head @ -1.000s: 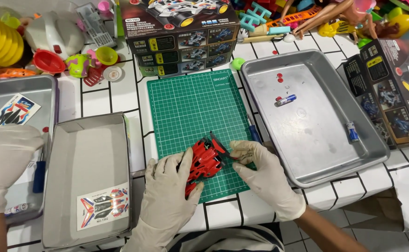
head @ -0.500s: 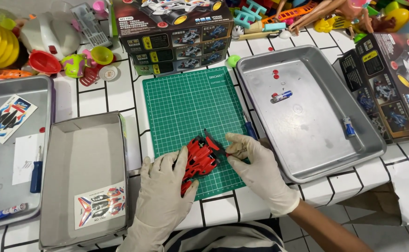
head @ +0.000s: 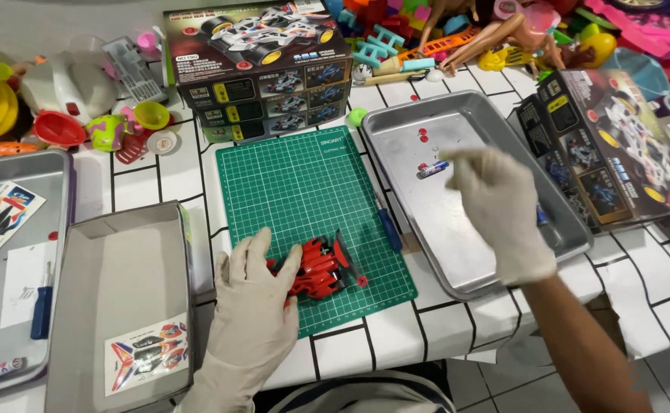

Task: Assembling a mini 4WD toy car by installing gears, motor, and other internal components into the chassis.

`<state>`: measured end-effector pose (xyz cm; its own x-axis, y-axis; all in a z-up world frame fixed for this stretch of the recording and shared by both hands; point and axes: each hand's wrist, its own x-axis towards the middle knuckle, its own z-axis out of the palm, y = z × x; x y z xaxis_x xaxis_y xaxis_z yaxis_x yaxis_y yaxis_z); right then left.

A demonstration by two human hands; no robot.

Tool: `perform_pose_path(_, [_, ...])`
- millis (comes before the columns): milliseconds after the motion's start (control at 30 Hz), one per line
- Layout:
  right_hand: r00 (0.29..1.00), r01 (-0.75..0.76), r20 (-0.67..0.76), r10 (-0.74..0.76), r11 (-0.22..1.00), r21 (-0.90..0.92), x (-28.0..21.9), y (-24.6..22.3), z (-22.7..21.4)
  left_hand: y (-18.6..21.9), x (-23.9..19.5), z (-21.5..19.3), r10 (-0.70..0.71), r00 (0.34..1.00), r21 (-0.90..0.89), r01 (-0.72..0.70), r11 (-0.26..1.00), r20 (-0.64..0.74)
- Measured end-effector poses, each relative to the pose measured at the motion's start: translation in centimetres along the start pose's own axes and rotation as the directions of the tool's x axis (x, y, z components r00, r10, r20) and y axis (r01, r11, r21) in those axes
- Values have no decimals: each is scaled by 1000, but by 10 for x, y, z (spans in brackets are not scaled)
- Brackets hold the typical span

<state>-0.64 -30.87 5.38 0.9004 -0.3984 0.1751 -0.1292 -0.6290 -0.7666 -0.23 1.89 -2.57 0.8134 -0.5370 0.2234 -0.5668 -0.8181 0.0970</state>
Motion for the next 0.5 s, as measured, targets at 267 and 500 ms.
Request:
perform_pose_path(267, [959,6,276,69,965,-263,144,81,38,-12,25,42,14,1000,176,-10,984,-21])
perform_pose_path(500, [962,52,266,62,915,-400,164,118,50,48,6,3,80,973,-17,-86,996,-214])
